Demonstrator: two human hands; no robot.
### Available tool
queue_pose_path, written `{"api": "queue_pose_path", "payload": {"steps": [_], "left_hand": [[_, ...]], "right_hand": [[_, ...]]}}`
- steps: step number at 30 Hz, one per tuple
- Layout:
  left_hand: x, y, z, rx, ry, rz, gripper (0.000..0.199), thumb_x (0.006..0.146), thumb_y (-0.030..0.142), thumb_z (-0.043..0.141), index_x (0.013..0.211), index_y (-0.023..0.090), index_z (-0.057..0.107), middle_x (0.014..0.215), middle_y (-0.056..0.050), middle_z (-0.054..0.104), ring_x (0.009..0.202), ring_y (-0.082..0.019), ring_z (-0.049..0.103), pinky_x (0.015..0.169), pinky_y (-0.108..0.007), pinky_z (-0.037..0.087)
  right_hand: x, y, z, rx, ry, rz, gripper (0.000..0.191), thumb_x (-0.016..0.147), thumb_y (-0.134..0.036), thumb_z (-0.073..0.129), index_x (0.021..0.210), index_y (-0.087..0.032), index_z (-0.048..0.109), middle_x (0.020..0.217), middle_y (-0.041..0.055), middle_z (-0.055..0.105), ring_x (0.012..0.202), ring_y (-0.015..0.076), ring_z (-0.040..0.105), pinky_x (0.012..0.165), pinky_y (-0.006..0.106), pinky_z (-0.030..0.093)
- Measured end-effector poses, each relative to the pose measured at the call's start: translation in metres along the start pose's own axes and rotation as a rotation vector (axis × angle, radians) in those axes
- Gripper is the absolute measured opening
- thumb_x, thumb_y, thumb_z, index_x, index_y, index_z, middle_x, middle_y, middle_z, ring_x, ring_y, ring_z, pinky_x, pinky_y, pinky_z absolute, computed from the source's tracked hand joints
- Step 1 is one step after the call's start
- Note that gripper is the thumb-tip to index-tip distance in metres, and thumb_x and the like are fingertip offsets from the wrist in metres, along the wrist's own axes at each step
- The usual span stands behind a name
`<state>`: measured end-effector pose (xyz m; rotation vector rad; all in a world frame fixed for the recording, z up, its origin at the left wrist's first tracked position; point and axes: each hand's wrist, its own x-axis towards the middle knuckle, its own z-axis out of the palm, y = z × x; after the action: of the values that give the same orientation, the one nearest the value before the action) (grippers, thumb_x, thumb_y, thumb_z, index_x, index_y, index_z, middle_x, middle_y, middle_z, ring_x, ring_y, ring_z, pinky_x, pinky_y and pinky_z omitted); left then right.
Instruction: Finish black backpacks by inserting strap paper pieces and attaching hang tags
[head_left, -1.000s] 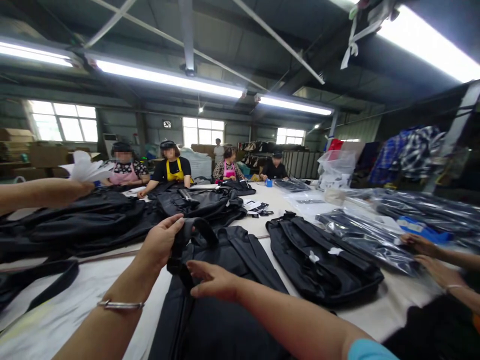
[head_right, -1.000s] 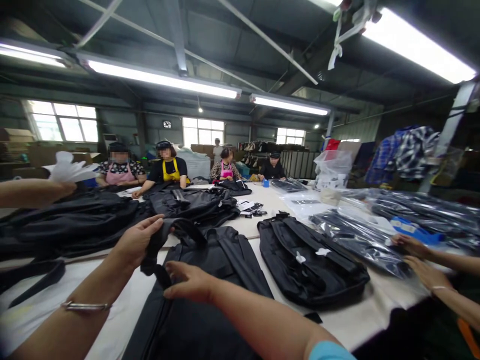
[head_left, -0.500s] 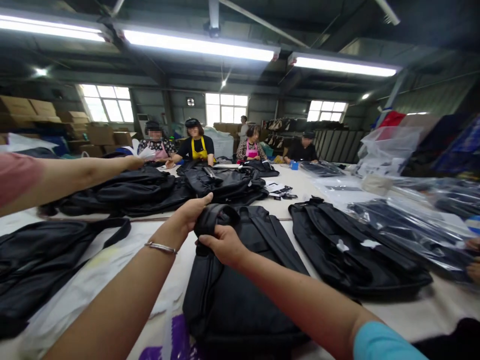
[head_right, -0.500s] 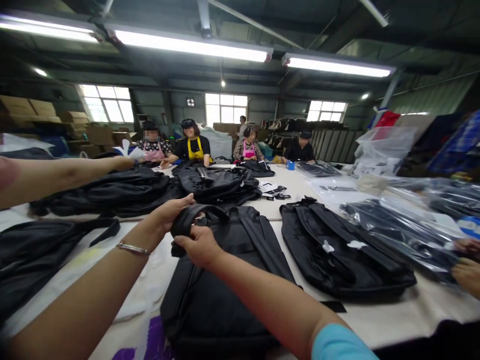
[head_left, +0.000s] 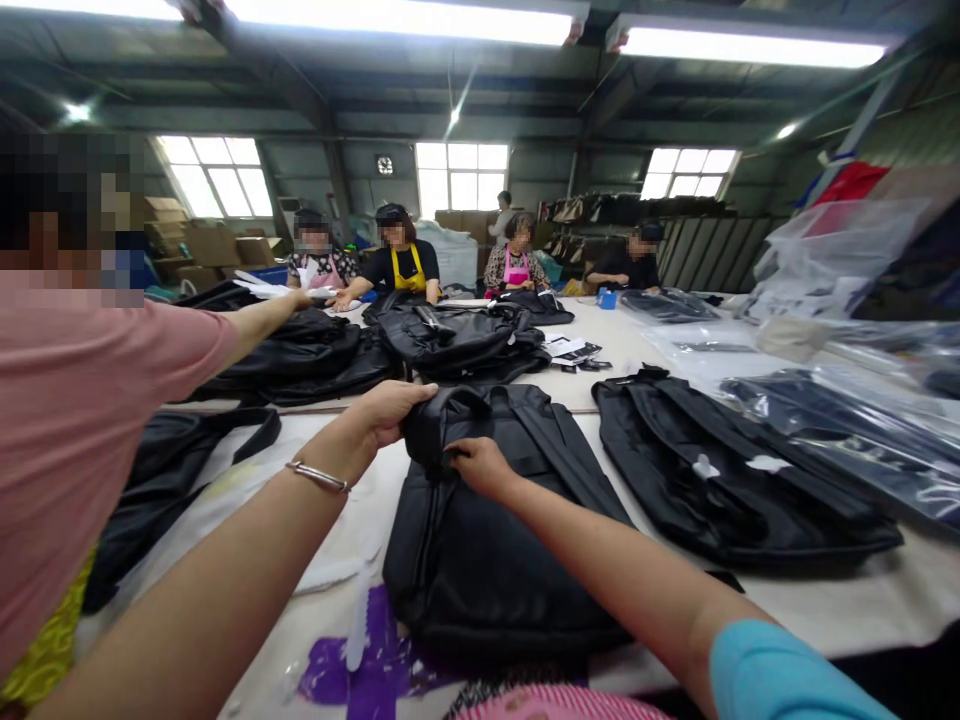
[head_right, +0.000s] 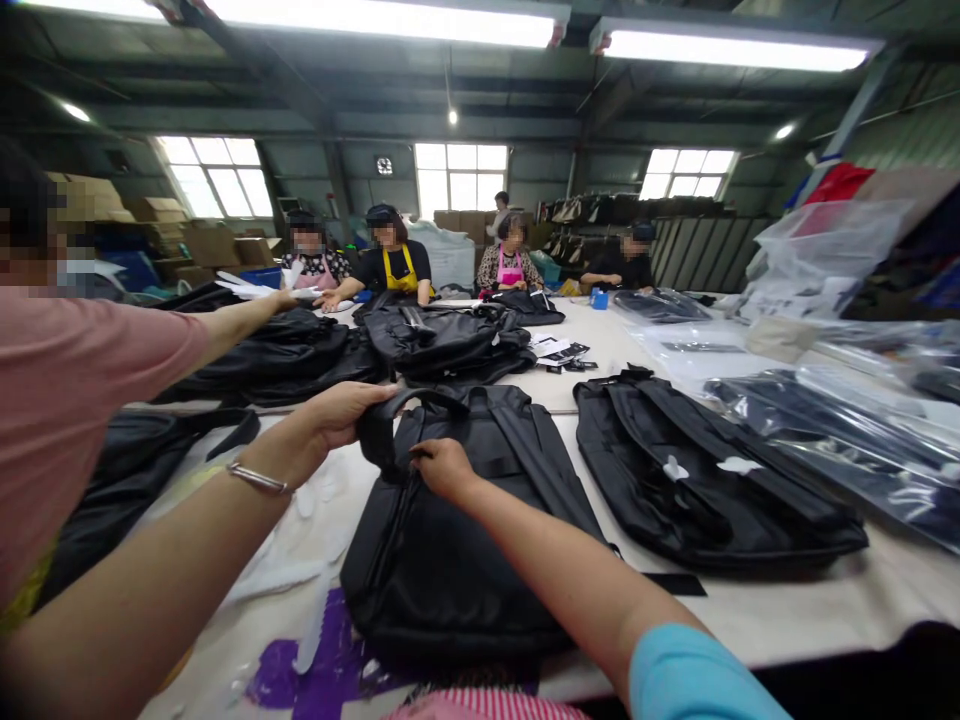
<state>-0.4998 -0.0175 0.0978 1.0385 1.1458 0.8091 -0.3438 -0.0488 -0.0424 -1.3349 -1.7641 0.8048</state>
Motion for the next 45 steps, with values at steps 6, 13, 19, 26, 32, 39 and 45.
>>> {"api": "queue_pose_path", "payload": {"steps": [6,13,19,26,32,39,45], "left_hand": [[-0.033,-0.055,-0.013,0.063,0.138,-0.122,0.022,0.072,0.031,0.072,0.084,0.014,0.065,0.068,-0.004,0.068,0.059,-0.018,0.063,0.054,-0.030,0.054],[-0.052,-0.094,-0.020,-0.046,0.081,-0.415,0.025,0.074,0.028,0.070,0.093,0.013,0.064,0.078,-0.008,0.070,0.070,-0.022,0.066,0.063,-0.039,0.057],[-0.045,-0.095,-0.023,-0.043,0.048,-0.344,0.017,0.064,0.017,0.076,0.076,0.011,0.064,0.068,-0.004,0.067,0.059,-0.014,0.061,0.056,-0.024,0.052],[-0.036,-0.103,-0.019,-0.036,-0.088,-0.355,0.024,0.058,0.013,0.076,0.079,0.011,0.064,0.066,-0.003,0.067,0.057,-0.014,0.062,0.058,-0.024,0.052],[-0.024,-0.108,-0.023,-0.198,-0.239,-0.412,0.024,0.062,0.013,0.069,0.085,0.009,0.064,0.072,-0.009,0.071,0.072,-0.022,0.070,0.068,-0.029,0.055],[0.003,-0.115,-0.023,-0.191,-0.270,-0.491,0.047,0.077,0.051,0.067,0.095,0.008,0.065,0.080,-0.016,0.073,0.067,-0.022,0.070,0.061,-0.030,0.055],[0.011,-0.122,-0.015,-0.045,-0.167,-0.386,0.036,0.062,0.035,0.083,0.082,0.012,0.065,0.071,-0.008,0.071,0.058,-0.018,0.066,0.062,-0.028,0.054]], "right_hand": [[0.006,0.036,0.000,-0.102,0.049,0.207,0.020,0.065,-0.024,0.073,0.085,-0.020,0.070,0.082,0.0030,0.071,0.080,0.0198,0.065,0.074,0.032,0.049],[-0.003,0.035,0.007,-0.426,0.244,0.175,0.051,0.066,-0.034,0.070,0.112,-0.017,0.055,0.110,0.0125,0.060,0.103,0.0272,0.055,0.089,0.038,0.043],[-0.002,0.036,-0.001,-0.582,0.185,-0.074,0.097,0.068,-0.040,0.073,0.149,-0.016,0.025,0.156,0.0193,0.020,0.139,0.0365,0.021,0.107,0.050,0.024],[0.015,0.040,-0.011,-0.626,-0.091,-0.392,0.059,0.079,-0.025,0.062,0.137,-0.019,0.049,0.148,0.0128,0.043,0.138,0.0310,0.032,0.110,0.048,0.023],[0.020,0.043,-0.010,-0.594,-0.145,-0.459,0.045,0.080,-0.012,0.054,0.126,-0.012,0.057,0.131,0.0142,0.059,0.124,0.0251,0.051,0.107,0.040,0.034],[0.019,0.045,-0.004,-0.609,-0.069,-0.481,0.040,0.086,-0.013,0.049,0.124,-0.013,0.059,0.128,0.0138,0.062,0.122,0.0254,0.054,0.105,0.041,0.038],[0.016,0.048,-0.003,-0.652,-0.114,-0.447,0.046,0.085,-0.011,0.048,0.130,-0.014,0.057,0.134,0.0139,0.058,0.128,0.0255,0.050,0.108,0.043,0.036]]}}
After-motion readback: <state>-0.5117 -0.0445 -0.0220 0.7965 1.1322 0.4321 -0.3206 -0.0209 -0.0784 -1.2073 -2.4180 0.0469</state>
